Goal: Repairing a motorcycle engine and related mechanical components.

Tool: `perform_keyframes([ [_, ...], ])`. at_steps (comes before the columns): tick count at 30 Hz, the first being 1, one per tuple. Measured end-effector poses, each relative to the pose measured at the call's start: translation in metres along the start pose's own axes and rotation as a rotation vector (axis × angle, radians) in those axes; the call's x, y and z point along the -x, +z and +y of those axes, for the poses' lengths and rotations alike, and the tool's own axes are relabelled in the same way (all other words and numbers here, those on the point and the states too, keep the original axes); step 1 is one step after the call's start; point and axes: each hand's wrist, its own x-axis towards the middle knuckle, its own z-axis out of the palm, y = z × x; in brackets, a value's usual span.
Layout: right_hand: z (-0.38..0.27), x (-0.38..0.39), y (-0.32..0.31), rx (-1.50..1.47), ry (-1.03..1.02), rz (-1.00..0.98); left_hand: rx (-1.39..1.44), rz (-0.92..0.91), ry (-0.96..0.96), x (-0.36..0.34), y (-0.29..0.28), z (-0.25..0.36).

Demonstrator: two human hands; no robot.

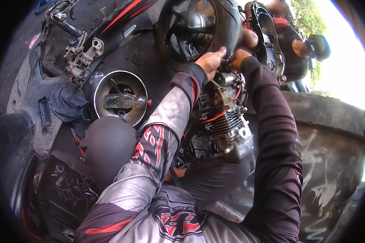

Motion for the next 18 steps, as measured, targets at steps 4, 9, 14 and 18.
perform_keyframes([
  [4,-0.008,-0.003,-0.003,-0.005,0.106,-0.051,-0.115,0.091,0.030,-0.005,0.003,-0.005],
  [9,-0.004,-0.007,0.007,-0.008,0.056,0.028,-0.263,0.114,0.084,-0.008,-0.001,-0.010],
  [14,0.003,-0.014,0.017,0.039,0.001,0.085,-0.177,0.078,0.069,-0.005,0.008,-0.007],
  [18,-0.011,-0.006,0.011,0.026,0.010,0.067,-0.121,0.068,0.079,-0.004,0.001,-0.007],
])
